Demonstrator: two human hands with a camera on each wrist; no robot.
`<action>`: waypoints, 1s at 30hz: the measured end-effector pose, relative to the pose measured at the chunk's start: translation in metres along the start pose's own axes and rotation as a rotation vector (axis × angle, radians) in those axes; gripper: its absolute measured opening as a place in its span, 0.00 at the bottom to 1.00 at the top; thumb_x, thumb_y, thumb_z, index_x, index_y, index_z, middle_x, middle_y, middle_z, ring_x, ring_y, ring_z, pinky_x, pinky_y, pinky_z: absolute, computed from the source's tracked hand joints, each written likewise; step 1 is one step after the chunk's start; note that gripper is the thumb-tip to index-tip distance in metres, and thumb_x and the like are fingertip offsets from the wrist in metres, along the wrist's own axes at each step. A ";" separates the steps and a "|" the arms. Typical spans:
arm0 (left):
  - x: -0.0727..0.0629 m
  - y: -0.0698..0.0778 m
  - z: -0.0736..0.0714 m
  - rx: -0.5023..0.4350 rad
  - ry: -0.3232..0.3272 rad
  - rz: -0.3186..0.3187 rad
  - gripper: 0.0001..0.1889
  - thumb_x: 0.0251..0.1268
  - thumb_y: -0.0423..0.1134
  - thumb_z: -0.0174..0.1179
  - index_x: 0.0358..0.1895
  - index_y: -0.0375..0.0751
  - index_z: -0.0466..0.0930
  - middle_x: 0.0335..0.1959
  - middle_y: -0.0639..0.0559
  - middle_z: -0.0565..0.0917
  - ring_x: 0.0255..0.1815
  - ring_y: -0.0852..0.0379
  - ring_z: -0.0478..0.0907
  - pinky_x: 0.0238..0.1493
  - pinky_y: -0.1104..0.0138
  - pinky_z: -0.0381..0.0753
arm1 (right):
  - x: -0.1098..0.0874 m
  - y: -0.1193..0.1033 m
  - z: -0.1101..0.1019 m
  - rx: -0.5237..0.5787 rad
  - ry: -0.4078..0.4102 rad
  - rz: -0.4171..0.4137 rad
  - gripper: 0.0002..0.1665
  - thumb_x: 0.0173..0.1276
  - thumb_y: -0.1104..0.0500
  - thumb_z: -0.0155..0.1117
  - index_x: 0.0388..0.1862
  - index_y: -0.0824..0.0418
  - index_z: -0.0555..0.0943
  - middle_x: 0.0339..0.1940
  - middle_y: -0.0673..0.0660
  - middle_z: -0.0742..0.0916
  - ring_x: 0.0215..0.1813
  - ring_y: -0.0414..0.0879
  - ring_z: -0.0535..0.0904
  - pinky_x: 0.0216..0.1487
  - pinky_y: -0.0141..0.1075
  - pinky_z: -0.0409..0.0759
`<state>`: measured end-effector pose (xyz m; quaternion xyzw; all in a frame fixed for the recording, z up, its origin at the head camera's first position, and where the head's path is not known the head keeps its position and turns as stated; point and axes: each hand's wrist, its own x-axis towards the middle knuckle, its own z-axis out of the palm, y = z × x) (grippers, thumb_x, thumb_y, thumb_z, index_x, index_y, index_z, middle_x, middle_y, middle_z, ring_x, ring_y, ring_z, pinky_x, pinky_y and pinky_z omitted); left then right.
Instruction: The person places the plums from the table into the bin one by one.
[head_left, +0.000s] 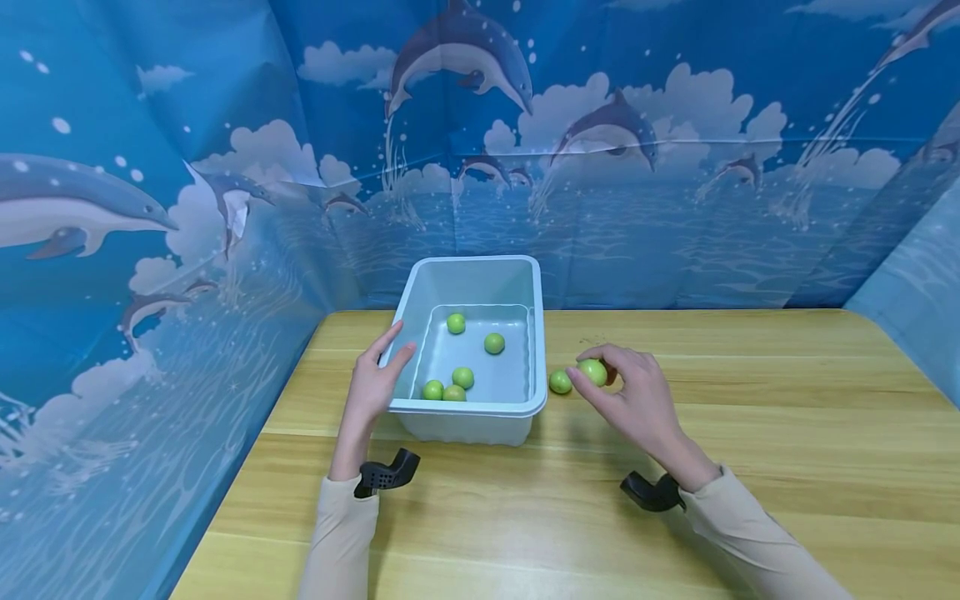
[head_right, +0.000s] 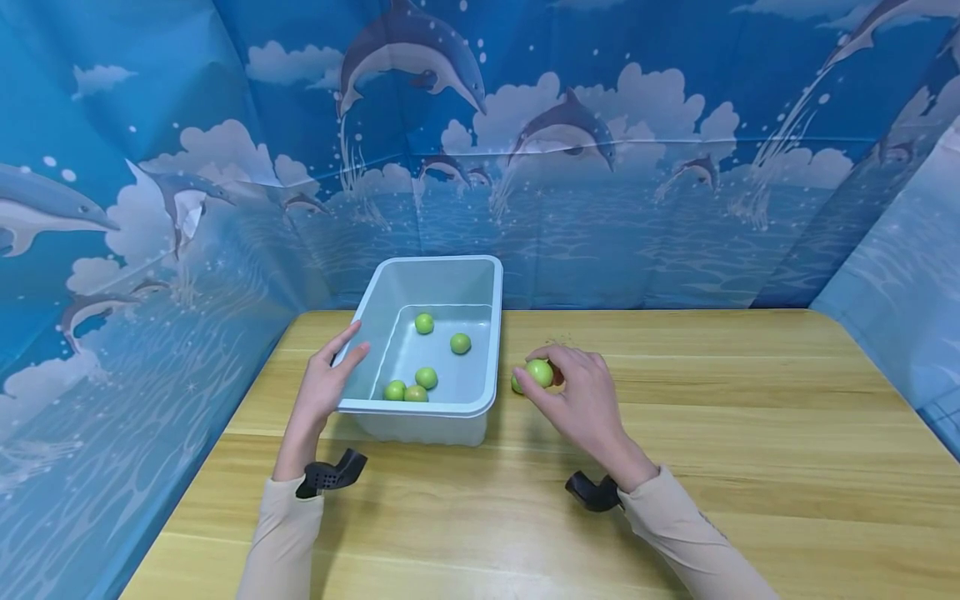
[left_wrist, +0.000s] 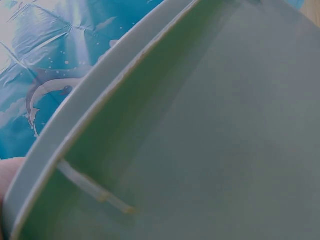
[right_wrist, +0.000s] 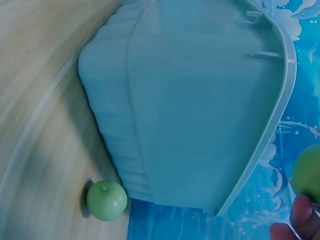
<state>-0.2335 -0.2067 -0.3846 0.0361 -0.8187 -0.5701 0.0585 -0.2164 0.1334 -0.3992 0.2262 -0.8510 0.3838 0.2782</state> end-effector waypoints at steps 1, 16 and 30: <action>0.000 0.000 0.000 -0.001 -0.001 0.001 0.31 0.66 0.53 0.57 0.71 0.51 0.64 0.72 0.46 0.59 0.72 0.49 0.52 0.67 0.51 0.55 | 0.001 -0.001 0.000 0.002 -0.002 0.000 0.10 0.59 0.55 0.70 0.37 0.58 0.83 0.23 0.43 0.78 0.27 0.43 0.69 0.35 0.40 0.63; -0.001 0.001 0.001 0.001 0.004 0.001 0.31 0.66 0.53 0.58 0.71 0.51 0.64 0.72 0.47 0.60 0.72 0.49 0.52 0.68 0.52 0.55 | 0.007 -0.009 0.002 0.016 -0.020 -0.002 0.12 0.59 0.53 0.70 0.40 0.57 0.83 0.26 0.45 0.80 0.31 0.43 0.72 0.37 0.41 0.64; -0.002 0.002 0.001 0.016 0.012 0.011 0.30 0.67 0.53 0.56 0.71 0.51 0.64 0.72 0.46 0.59 0.72 0.48 0.52 0.68 0.52 0.55 | 0.014 -0.022 0.008 0.054 -0.020 -0.032 0.13 0.58 0.54 0.72 0.40 0.57 0.83 0.27 0.45 0.80 0.32 0.45 0.73 0.39 0.42 0.65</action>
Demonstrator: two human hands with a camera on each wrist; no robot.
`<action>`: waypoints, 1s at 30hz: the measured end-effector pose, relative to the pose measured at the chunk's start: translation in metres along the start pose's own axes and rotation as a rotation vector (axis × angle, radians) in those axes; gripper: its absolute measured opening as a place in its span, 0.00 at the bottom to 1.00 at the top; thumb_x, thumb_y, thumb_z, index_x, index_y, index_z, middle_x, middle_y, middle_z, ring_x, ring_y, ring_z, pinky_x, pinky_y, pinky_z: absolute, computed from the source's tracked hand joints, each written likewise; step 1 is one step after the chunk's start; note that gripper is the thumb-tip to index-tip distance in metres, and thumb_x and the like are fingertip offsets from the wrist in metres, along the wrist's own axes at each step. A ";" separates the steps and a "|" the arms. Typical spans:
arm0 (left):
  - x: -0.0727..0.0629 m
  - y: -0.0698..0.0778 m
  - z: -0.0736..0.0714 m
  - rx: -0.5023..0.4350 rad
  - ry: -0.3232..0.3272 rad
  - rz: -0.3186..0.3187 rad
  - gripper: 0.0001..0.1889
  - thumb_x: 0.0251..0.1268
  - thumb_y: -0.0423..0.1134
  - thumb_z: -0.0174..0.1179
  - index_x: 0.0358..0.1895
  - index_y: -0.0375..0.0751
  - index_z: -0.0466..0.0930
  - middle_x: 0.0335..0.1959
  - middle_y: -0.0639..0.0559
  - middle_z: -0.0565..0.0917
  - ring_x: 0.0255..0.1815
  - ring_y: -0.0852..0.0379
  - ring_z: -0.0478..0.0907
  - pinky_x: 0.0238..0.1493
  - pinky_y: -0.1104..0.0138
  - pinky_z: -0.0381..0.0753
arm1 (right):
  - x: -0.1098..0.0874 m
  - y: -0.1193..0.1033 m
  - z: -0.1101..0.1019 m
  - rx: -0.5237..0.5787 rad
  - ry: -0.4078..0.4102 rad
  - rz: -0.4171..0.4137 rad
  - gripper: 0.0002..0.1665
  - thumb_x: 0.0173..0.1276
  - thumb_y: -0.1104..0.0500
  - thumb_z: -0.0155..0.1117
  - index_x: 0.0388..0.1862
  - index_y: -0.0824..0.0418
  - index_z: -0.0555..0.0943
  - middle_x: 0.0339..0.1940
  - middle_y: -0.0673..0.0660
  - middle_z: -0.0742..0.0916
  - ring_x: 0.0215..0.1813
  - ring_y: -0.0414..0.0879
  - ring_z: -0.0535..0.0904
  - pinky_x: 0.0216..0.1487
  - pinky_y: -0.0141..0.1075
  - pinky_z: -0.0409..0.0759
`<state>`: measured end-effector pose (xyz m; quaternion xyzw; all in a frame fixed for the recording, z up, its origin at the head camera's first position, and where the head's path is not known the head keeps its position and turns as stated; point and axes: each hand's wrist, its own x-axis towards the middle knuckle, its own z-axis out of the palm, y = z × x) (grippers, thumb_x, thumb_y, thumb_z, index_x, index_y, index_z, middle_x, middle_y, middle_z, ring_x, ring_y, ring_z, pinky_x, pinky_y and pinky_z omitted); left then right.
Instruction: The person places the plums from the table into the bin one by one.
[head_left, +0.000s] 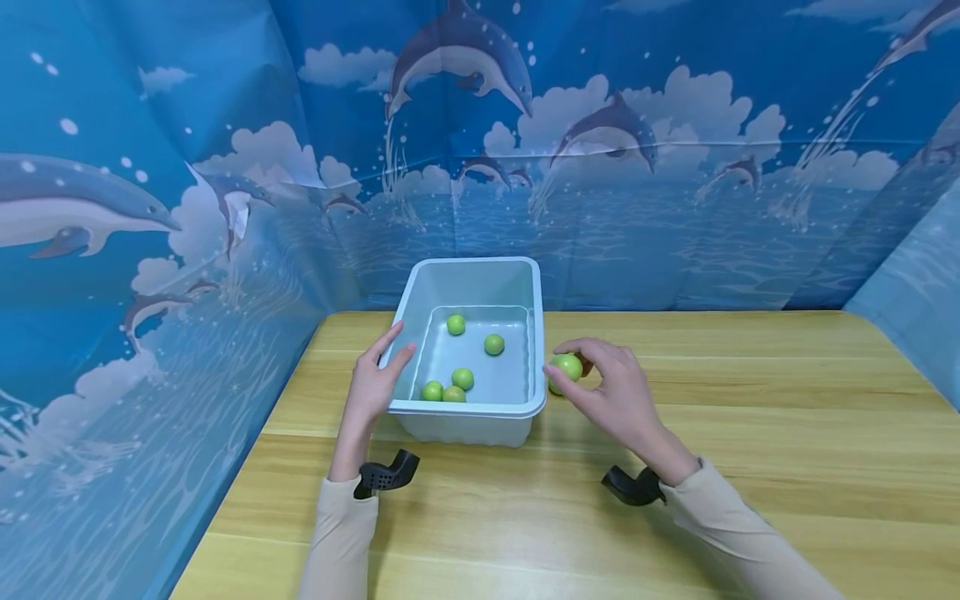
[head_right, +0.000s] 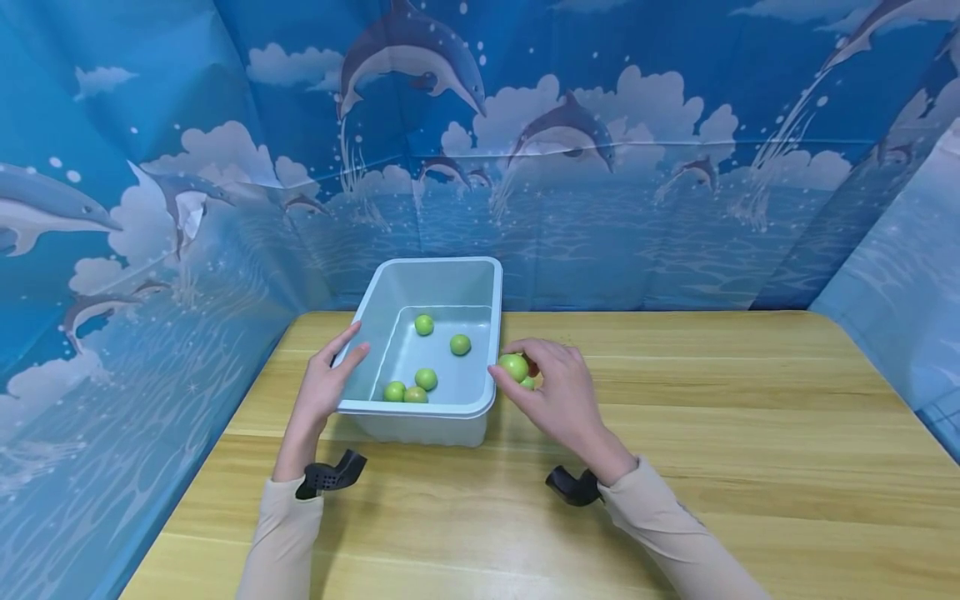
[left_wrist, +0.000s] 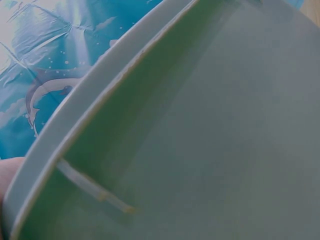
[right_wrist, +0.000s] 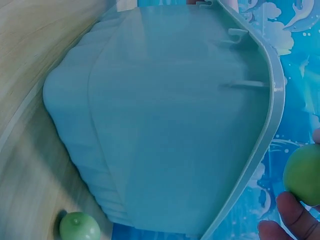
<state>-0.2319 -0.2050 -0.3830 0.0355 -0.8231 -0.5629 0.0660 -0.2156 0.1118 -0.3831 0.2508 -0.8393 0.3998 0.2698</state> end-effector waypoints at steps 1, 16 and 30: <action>0.000 0.000 0.000 0.001 0.003 -0.003 0.30 0.67 0.52 0.56 0.71 0.52 0.64 0.72 0.47 0.60 0.72 0.48 0.52 0.68 0.52 0.54 | 0.000 -0.001 0.001 0.004 0.000 -0.004 0.13 0.58 0.54 0.72 0.40 0.57 0.83 0.27 0.45 0.80 0.32 0.45 0.73 0.39 0.42 0.65; 0.000 0.000 0.000 0.012 0.001 -0.015 0.28 0.69 0.50 0.55 0.71 0.53 0.64 0.72 0.48 0.59 0.73 0.49 0.51 0.68 0.51 0.52 | 0.004 -0.011 0.012 0.012 -0.019 -0.049 0.17 0.58 0.54 0.71 0.45 0.60 0.83 0.30 0.46 0.82 0.33 0.48 0.75 0.42 0.44 0.66; 0.000 0.001 0.000 0.003 -0.002 -0.020 0.29 0.68 0.51 0.56 0.71 0.52 0.64 0.72 0.47 0.59 0.73 0.48 0.51 0.68 0.51 0.53 | 0.011 -0.017 0.023 -0.014 -0.056 -0.100 0.18 0.59 0.50 0.71 0.47 0.55 0.83 0.44 0.48 0.85 0.45 0.46 0.76 0.46 0.47 0.67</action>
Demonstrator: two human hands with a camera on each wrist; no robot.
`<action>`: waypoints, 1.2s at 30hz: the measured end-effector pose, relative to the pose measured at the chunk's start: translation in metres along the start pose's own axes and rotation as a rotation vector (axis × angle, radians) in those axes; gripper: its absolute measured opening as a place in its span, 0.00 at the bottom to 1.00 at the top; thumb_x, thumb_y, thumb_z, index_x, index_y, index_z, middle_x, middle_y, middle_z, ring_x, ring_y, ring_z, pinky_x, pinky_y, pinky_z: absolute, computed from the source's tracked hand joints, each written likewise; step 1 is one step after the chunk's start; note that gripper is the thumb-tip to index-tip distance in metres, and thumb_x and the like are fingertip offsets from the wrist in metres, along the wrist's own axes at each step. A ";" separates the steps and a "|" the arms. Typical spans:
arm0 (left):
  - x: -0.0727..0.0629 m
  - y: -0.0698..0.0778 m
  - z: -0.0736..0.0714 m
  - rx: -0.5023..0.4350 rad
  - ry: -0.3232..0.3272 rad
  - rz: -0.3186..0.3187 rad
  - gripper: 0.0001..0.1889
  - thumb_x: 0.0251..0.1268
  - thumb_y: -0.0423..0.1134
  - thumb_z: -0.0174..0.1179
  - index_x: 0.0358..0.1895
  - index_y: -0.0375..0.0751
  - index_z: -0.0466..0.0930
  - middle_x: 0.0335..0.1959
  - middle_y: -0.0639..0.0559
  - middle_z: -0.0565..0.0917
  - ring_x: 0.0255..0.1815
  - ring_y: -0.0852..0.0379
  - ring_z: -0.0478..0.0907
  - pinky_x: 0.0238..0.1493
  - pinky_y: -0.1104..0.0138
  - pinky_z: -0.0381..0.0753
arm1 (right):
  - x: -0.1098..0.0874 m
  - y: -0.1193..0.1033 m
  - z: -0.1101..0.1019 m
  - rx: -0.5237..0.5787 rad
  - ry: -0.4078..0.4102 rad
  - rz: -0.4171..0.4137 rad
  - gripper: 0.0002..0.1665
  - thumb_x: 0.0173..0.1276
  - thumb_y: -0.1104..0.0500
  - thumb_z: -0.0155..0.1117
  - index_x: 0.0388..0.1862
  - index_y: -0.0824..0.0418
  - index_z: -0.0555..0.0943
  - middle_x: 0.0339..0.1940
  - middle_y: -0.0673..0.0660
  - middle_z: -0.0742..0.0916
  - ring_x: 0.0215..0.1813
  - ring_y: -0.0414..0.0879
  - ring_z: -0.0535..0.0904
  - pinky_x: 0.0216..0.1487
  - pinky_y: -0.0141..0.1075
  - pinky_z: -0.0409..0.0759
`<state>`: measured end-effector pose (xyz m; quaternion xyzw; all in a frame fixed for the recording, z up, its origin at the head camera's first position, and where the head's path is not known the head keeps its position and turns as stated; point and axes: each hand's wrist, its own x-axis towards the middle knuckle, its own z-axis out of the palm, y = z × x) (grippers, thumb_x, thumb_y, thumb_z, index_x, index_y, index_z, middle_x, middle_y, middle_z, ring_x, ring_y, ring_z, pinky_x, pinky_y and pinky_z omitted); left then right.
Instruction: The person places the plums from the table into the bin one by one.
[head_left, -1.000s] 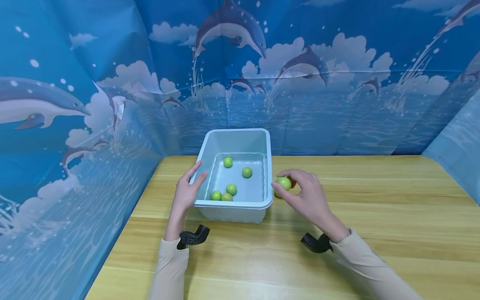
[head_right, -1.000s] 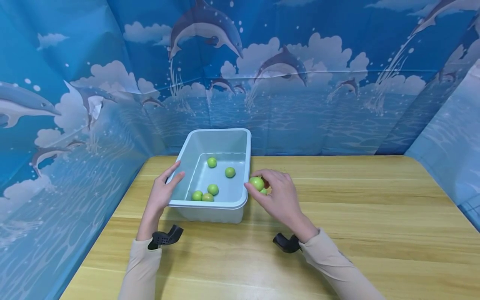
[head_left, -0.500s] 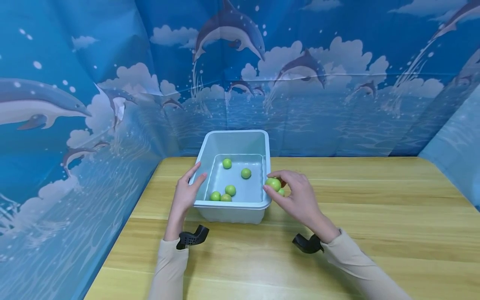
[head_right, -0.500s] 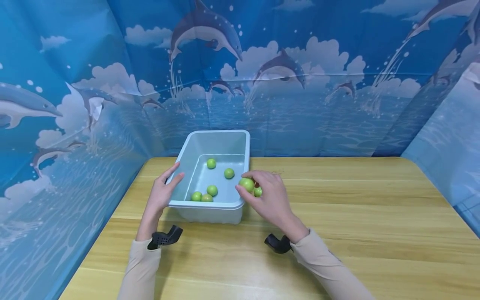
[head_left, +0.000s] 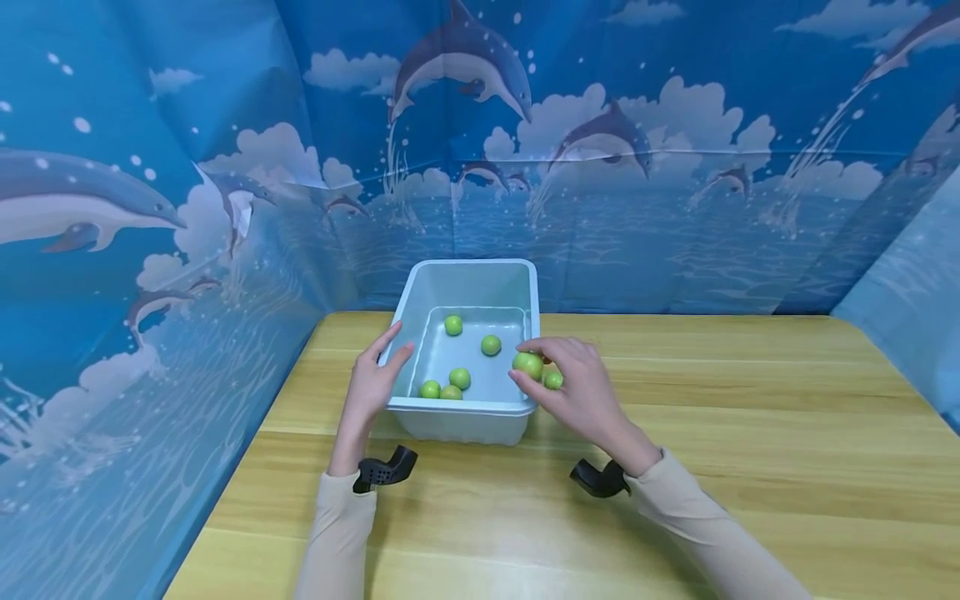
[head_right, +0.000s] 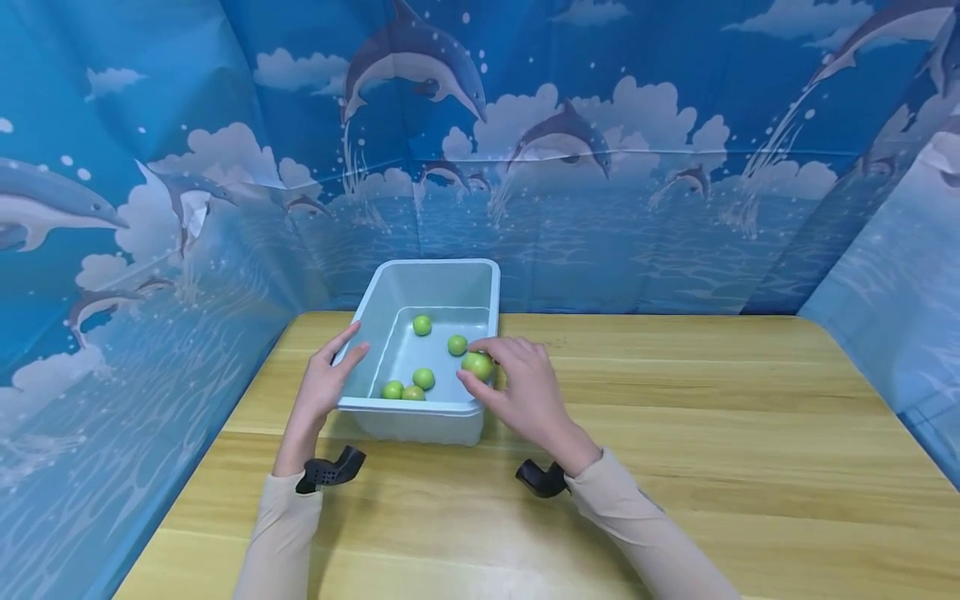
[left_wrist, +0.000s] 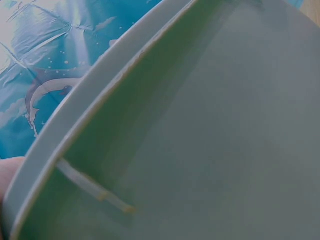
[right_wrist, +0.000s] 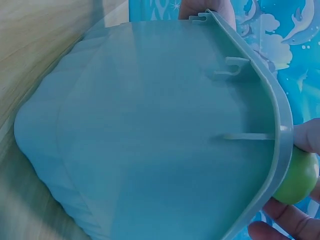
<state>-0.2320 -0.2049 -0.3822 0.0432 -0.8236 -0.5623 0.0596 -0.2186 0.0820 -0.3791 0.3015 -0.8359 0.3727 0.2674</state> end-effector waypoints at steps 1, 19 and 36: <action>0.000 0.000 0.000 0.001 -0.001 0.001 0.29 0.68 0.51 0.56 0.71 0.52 0.64 0.72 0.47 0.59 0.73 0.48 0.51 0.68 0.51 0.53 | 0.000 0.000 0.000 -0.005 -0.005 -0.002 0.18 0.59 0.50 0.71 0.47 0.54 0.83 0.44 0.48 0.85 0.45 0.46 0.76 0.47 0.47 0.68; -0.002 0.001 0.000 0.020 -0.003 -0.016 0.30 0.67 0.55 0.55 0.71 0.56 0.63 0.73 0.48 0.58 0.73 0.49 0.50 0.68 0.50 0.51 | 0.003 -0.007 0.005 -0.028 -0.033 -0.026 0.19 0.57 0.53 0.73 0.47 0.55 0.83 0.44 0.50 0.86 0.43 0.47 0.72 0.46 0.47 0.66; -0.003 0.002 0.000 0.019 0.002 0.002 0.30 0.68 0.55 0.55 0.71 0.52 0.64 0.73 0.46 0.58 0.73 0.47 0.50 0.69 0.49 0.50 | 0.004 0.010 -0.003 0.051 0.118 -0.007 0.17 0.61 0.58 0.69 0.48 0.60 0.83 0.45 0.55 0.86 0.49 0.52 0.74 0.50 0.50 0.67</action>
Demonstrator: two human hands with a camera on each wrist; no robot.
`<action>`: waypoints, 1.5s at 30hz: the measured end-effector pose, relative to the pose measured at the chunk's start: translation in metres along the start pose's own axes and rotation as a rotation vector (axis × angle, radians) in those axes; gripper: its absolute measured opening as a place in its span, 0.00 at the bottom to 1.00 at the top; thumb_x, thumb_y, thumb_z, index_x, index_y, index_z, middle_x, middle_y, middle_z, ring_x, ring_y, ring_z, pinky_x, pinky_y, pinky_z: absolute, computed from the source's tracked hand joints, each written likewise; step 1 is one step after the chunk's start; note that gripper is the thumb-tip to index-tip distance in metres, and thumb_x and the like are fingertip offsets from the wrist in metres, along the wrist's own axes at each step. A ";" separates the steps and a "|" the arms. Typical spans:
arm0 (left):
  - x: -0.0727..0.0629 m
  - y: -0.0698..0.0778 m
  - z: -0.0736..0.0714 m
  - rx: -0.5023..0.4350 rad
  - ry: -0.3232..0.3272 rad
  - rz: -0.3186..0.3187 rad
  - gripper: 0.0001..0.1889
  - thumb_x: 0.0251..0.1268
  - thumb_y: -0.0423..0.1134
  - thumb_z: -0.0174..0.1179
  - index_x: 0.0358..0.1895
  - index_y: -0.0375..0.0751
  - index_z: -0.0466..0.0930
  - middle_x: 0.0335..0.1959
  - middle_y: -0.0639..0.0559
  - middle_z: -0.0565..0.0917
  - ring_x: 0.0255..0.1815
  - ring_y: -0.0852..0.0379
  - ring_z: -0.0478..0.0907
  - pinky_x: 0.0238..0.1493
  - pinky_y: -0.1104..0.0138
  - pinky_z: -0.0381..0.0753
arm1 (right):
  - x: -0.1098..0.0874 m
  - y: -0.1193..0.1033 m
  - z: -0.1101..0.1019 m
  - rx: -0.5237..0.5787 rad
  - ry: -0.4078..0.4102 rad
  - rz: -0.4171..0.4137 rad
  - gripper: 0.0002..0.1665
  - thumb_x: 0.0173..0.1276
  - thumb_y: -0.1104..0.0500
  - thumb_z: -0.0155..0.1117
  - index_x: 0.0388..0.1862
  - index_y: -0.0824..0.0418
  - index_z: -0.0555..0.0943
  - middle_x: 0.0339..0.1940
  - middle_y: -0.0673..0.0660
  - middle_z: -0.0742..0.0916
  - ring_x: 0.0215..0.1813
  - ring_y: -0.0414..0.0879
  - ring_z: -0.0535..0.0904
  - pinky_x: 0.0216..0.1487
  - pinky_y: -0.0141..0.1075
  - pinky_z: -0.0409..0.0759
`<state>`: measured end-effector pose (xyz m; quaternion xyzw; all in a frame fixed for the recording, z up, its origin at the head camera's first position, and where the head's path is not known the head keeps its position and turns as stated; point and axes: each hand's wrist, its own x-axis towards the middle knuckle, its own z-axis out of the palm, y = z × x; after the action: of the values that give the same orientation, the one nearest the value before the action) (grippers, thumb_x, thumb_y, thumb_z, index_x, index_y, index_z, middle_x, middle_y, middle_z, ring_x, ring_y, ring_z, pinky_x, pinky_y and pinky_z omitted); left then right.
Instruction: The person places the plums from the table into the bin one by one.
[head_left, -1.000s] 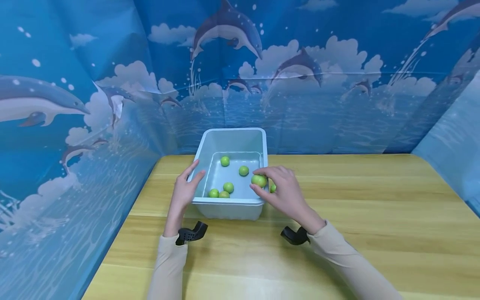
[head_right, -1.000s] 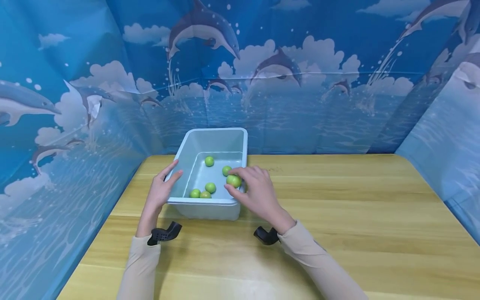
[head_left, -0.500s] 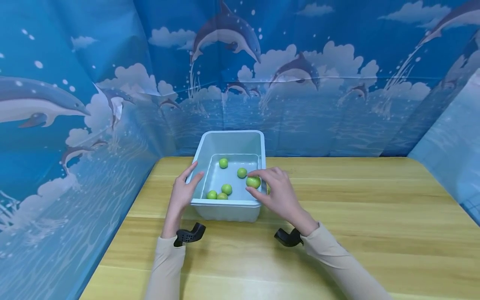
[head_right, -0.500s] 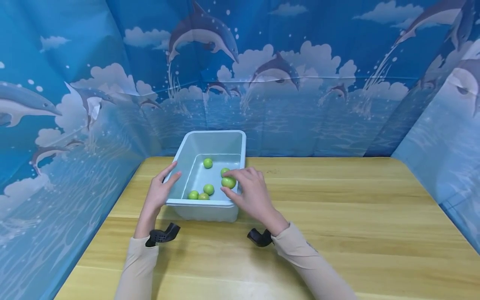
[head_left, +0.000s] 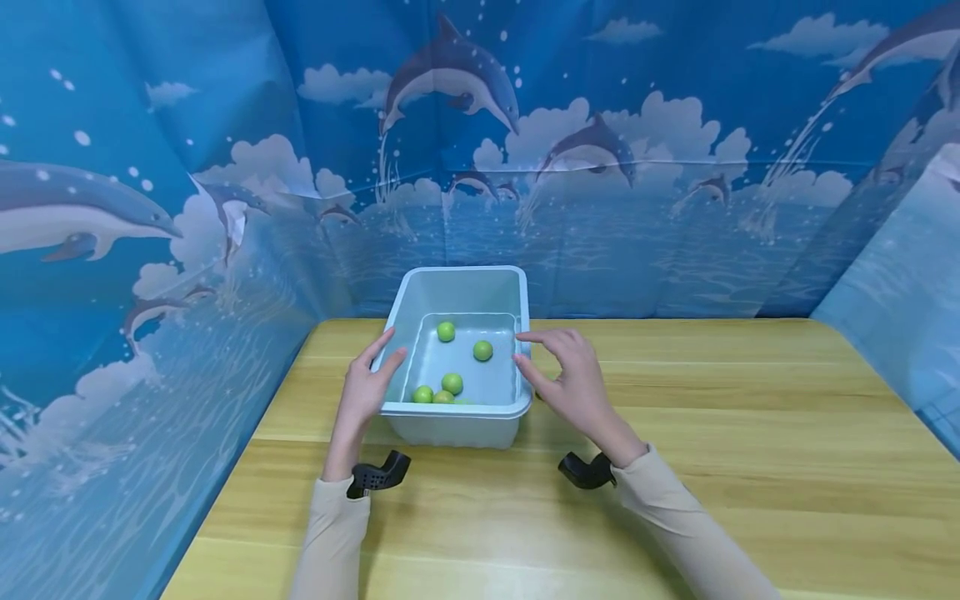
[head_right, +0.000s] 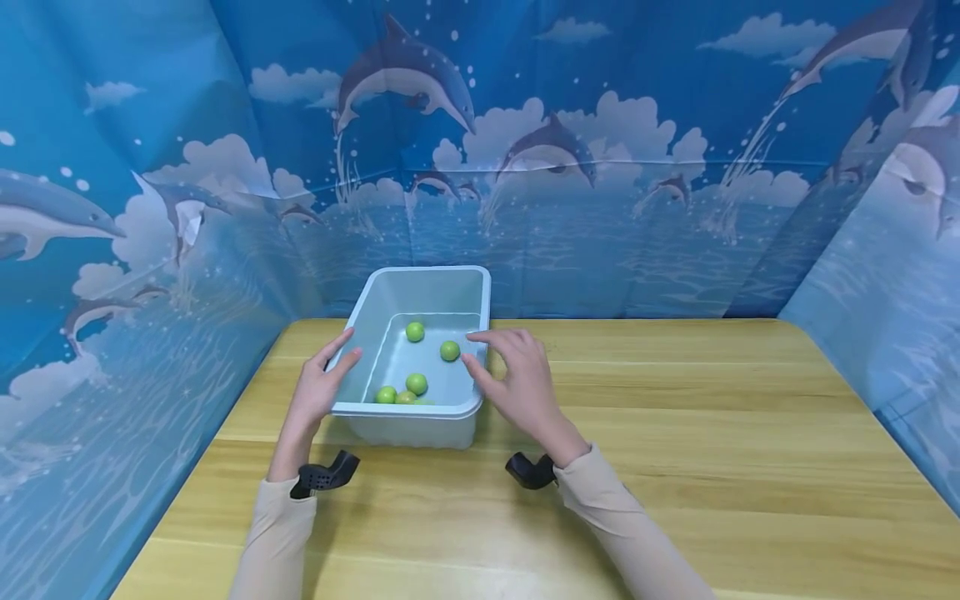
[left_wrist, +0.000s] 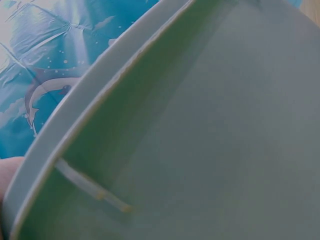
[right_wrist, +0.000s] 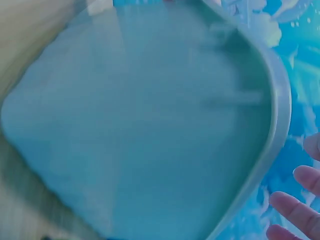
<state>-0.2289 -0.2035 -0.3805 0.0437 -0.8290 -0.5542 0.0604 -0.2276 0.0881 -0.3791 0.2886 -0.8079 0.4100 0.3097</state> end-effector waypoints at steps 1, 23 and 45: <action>0.000 0.000 0.000 0.000 0.001 0.005 0.30 0.68 0.54 0.55 0.71 0.52 0.64 0.73 0.45 0.58 0.73 0.47 0.50 0.68 0.49 0.50 | 0.000 0.004 -0.002 -0.003 0.004 0.020 0.16 0.61 0.57 0.69 0.48 0.61 0.83 0.45 0.55 0.86 0.49 0.53 0.74 0.51 0.50 0.67; -0.001 -0.001 0.002 -0.005 0.002 0.009 0.30 0.67 0.56 0.54 0.70 0.54 0.64 0.72 0.48 0.59 0.73 0.49 0.51 0.69 0.51 0.51 | -0.029 0.074 -0.004 -0.209 -0.420 0.318 0.24 0.63 0.54 0.67 0.56 0.63 0.79 0.58 0.67 0.78 0.63 0.65 0.67 0.62 0.62 0.58; 0.000 0.000 0.000 -0.019 0.006 -0.002 0.29 0.69 0.52 0.55 0.70 0.53 0.64 0.72 0.47 0.59 0.72 0.48 0.52 0.68 0.51 0.53 | -0.040 0.088 0.013 -0.166 -0.530 0.395 0.29 0.59 0.54 0.71 0.59 0.61 0.77 0.46 0.61 0.79 0.45 0.54 0.76 0.42 0.48 0.76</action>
<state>-0.2290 -0.2033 -0.3805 0.0456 -0.8234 -0.5622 0.0627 -0.2691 0.1296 -0.4571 0.1970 -0.9311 0.3058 0.0258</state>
